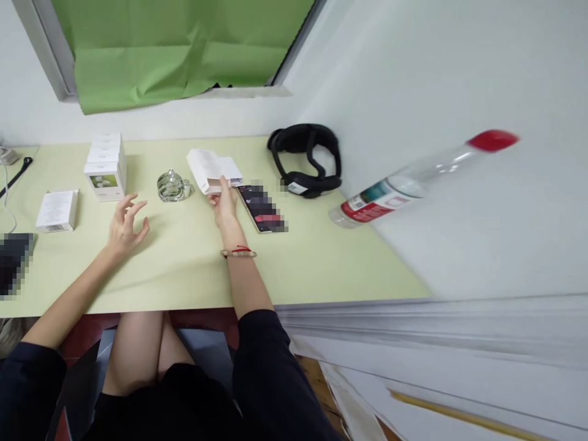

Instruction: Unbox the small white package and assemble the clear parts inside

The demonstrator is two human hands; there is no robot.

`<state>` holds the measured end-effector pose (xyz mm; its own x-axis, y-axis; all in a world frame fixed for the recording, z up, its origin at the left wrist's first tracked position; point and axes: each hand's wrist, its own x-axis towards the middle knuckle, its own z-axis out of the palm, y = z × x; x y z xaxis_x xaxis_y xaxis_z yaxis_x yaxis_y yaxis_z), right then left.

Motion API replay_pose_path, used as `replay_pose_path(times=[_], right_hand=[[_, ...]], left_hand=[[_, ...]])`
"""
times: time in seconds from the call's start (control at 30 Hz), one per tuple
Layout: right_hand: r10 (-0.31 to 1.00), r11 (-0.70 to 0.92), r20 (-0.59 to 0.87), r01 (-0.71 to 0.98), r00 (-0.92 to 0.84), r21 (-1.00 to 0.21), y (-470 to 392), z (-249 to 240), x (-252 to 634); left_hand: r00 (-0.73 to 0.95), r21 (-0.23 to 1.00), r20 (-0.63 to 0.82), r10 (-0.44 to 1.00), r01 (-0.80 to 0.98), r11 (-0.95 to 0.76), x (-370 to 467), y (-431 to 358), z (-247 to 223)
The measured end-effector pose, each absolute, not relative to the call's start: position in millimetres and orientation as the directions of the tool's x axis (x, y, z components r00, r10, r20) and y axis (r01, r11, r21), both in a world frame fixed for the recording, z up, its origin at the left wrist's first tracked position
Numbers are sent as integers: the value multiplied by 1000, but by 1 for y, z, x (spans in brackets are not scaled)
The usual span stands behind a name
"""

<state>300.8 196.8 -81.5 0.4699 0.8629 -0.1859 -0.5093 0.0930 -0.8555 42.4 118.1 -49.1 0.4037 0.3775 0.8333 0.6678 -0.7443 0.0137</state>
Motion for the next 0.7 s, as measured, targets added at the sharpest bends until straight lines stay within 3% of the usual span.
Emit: replay_pose_path(times=[0.17,0.7], right_hand=[[885,-31,-283,-561,369,-827,196,-79,304],[936,-5,-183,-510,300,-860,194,-85,306]], left_hand=[[408,4,833,374,671,-741,43,118,-47],[428,21,798,425,685,-728,42,117,-48]])
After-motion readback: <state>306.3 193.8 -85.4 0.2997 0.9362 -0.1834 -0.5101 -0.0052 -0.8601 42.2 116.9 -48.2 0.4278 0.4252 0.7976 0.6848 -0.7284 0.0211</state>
